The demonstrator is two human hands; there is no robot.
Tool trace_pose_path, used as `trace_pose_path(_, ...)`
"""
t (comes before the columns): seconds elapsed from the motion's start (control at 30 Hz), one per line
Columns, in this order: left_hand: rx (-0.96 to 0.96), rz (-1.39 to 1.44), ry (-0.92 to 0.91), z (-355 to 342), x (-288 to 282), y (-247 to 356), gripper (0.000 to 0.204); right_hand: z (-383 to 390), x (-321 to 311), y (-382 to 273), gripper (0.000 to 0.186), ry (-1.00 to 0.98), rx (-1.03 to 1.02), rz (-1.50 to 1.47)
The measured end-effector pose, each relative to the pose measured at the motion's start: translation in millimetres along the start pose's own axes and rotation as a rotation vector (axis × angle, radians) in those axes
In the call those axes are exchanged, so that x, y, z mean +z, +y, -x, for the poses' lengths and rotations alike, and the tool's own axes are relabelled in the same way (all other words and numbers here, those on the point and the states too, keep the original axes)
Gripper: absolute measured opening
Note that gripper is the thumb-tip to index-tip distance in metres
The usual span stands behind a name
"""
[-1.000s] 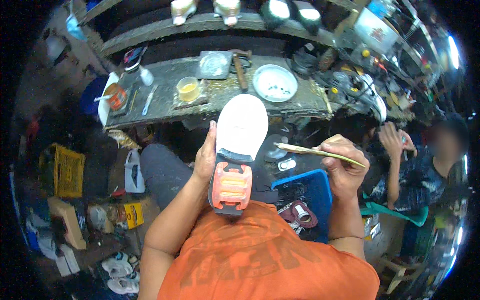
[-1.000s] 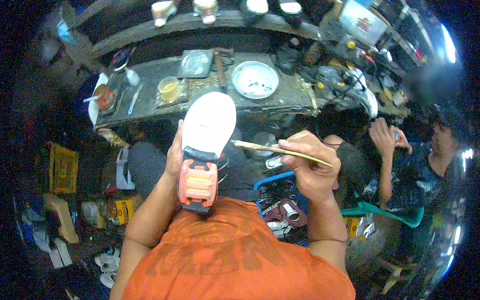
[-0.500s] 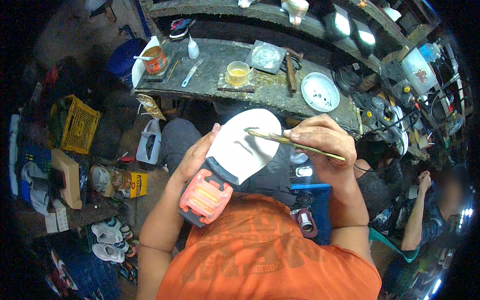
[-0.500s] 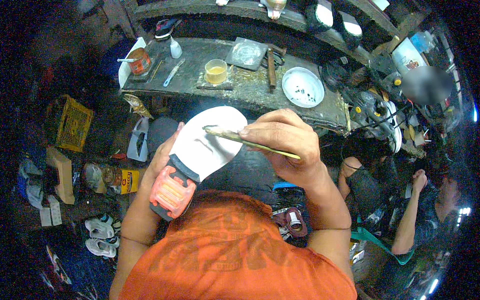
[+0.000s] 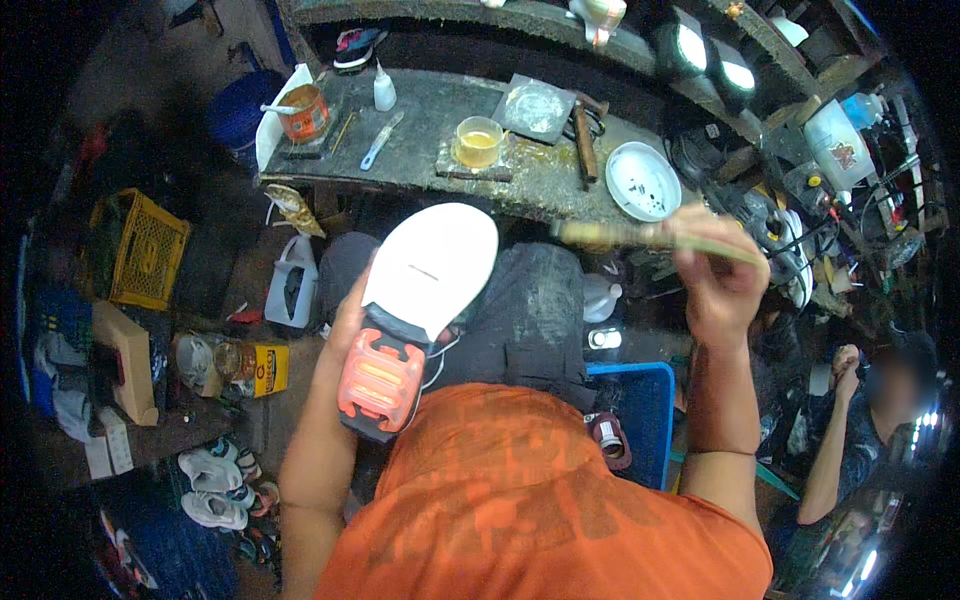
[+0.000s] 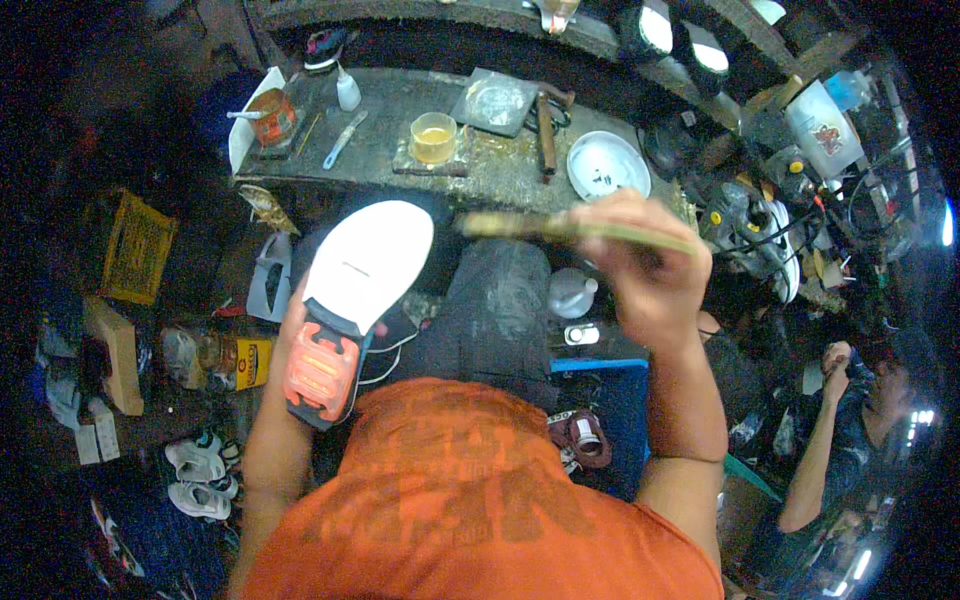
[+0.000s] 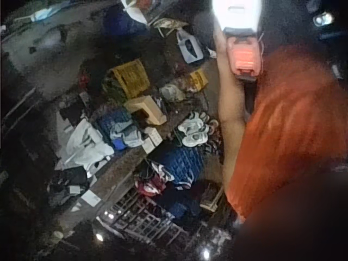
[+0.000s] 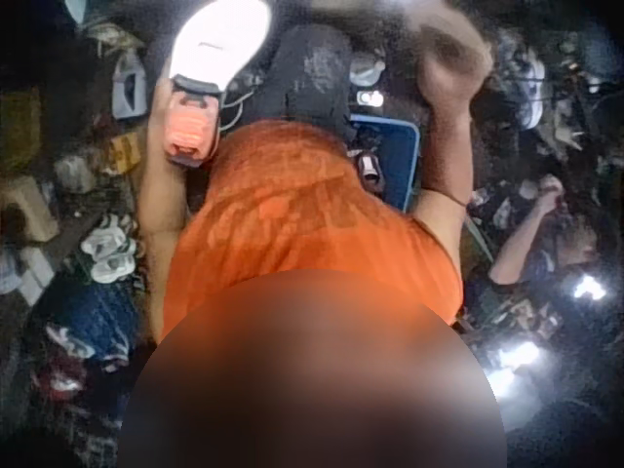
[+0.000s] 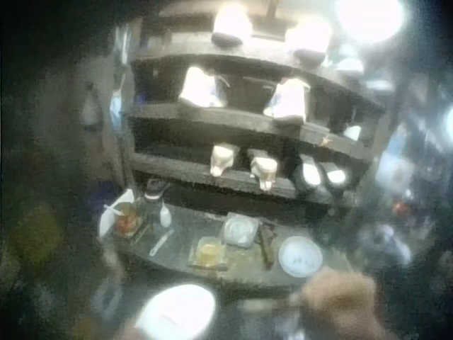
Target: The person paints the sole of a sneaker with a brush, repeatedly dipping the brush into a small container of yellowish liquid. They rotate the shoe to cover different areas of the sole and then place the shoe on a shelf before picking up another shoe to continue painting.
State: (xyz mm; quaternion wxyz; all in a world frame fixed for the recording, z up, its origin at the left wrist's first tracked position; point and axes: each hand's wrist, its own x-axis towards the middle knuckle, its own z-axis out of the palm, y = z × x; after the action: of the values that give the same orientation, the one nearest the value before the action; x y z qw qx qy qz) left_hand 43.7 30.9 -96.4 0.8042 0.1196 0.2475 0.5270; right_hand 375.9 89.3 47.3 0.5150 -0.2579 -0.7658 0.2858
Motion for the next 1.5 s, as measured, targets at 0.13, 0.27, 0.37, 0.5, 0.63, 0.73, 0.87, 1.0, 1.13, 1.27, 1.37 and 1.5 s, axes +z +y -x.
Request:
trace_pose_path(0.13, 0.270, 0.087, -0.128, 15.1, -33.8, 17.0, 0.068, -34.1, 19.8, 61.1, 0.021, 0.086, 0.257, 0.309)
trace_pose_path(0.27, 0.472, 0.089, 0.083, 44.8, -62.1, 21.8, 0.069, -63.3, 63.0, 129.3, 0.020, 0.041, 0.186, 0.399)
trace_pose_path(0.37, 0.461, 0.270, 0.044, 63.1, -73.2, 17.4, 0.070, -83.0, 86.6, 169.6, 0.021, -0.070, 0.106, 0.568)
trace_pose_path(0.5, 0.435, 0.408, 0.114, 72.7, -83.8, 1.5, 0.070, -100.8, 108.8, 201.7, 0.024, -0.260, 0.246, 0.658)
trace_pose_path(0.63, 0.418, 0.324, 0.044, 72.7, -100.1, -4.4, 0.068, -104.5, 97.2, 212.0, 0.024, -0.125, 0.309, 0.487)
trace_pose_path(0.73, 0.322, 0.408, -0.161, 65.7, -102.8, 1.8, 0.068, -104.5, 82.7, 210.6, 0.022, 0.025, 0.407, 0.251)
trace_pose_path(0.87, 0.304, 0.327, 0.013, 52.9, -80.7, 0.8, 0.080, -100.5, 80.1, 203.8, 0.024, -0.103, 0.639, 0.097)
trace_pose_path(1.0, 0.222, 0.335, 0.156, 48.3, -55.3, 5.0, 0.080, -96.0, 81.7, 198.3, 0.029, 0.032, 0.566, 0.040)
trace_pose_path(1.13, 0.223, 0.172, 0.027, 48.4, -43.9, 18.8, 0.079, -91.6, 75.7, 204.1, 0.024, 0.003, 0.579, -0.226)
trace_pose_path(1.27, 0.201, -0.017, 0.073, 51.0, -38.3, 25.1, 0.076, -87.2, 72.9, 213.6, 0.020, -0.083, 0.675, -0.214)
trace_pose_path(1.37, 0.145, 0.019, 0.110, 52.4, -35.8, 27.6, 0.072, -82.7, 73.4, 206.9, 0.021, 0.101, 0.675, -0.339)
trace_pose_path(1.5, 0.098, -0.131, 0.266, 49.4, -30.7, 33.3, 0.068, -72.5, 69.3, 163.7, 0.023, -0.094, 0.810, -0.540)
